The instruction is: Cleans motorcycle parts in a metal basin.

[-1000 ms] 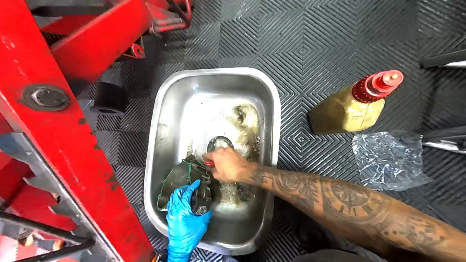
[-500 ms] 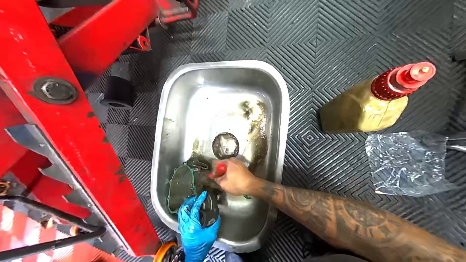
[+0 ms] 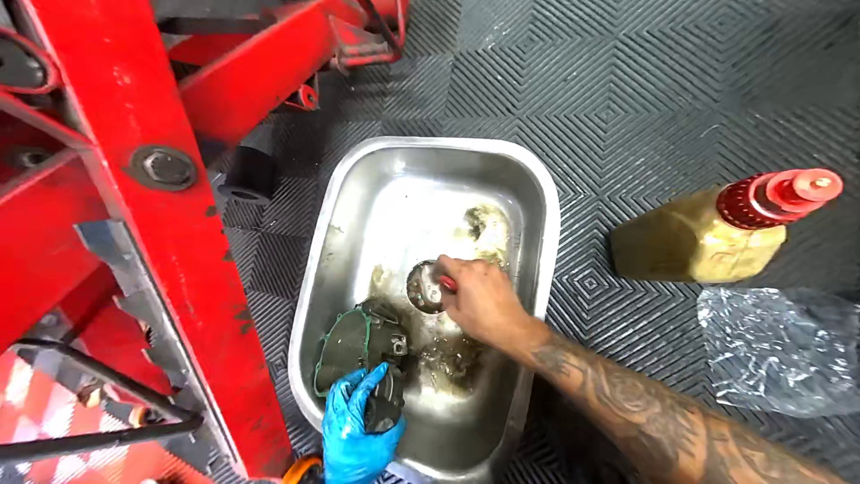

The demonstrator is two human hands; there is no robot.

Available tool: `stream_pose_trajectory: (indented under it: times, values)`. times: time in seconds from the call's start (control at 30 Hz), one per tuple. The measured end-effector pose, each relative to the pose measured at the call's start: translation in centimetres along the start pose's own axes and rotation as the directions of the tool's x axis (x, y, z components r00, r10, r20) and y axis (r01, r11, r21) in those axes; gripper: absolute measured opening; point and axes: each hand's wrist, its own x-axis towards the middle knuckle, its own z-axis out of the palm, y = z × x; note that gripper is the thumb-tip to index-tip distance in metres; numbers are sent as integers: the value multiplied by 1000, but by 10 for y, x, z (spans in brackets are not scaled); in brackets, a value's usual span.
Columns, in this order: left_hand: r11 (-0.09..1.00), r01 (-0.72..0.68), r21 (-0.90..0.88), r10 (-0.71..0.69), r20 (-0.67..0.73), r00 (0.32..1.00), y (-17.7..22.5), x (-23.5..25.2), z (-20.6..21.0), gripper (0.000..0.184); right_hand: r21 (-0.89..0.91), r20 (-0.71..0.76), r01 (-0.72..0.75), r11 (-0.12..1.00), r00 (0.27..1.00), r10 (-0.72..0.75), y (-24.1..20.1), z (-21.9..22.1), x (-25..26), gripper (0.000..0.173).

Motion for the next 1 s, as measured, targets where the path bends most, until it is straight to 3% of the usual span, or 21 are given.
stream_pose_trajectory:
  times: [0.07,0.17,0.27,0.37,0.43,0.53,0.67,0.73,0.8,0.9,1.0]
  values:
    - [989,-2,-146,5,22,1000,1,18,-19,69,-193,44,48,980,998,-41,20,9,5,22]
    - [968,-15,-251,27,48,998,2,33,-24,62,-264,190,42,963,982,9,26,15,8,24]
    - [974,-76,-213,100,104,990,14,26,-10,59,103,180,-27,994,984,8,-1,8,4,13]
    - [980,-194,-52,201,187,962,24,16,3,62,460,146,-6,888,987,-68,-9,30,6,9]
    - [968,-249,-8,246,186,951,24,11,6,63,391,250,-73,918,968,-29,3,47,7,10]
    - [962,-270,43,259,172,950,26,9,9,61,165,389,-119,979,920,46,5,34,8,15]
    - [953,-291,82,275,161,948,29,6,16,58,403,231,-129,906,972,36,-2,34,1,9]
    - [943,-322,82,300,206,931,28,14,11,57,311,325,-175,934,943,69,6,48,0,14]
    - [948,-314,53,295,224,929,28,25,7,58,134,369,-155,979,924,96,-2,36,6,16]
    - [972,-216,-90,232,247,941,20,40,-2,59,-41,176,-27,999,984,34,-6,6,27,20]
    - [964,-134,-232,197,273,942,10,52,-17,56,-356,136,2,934,989,49,16,-15,57,22]
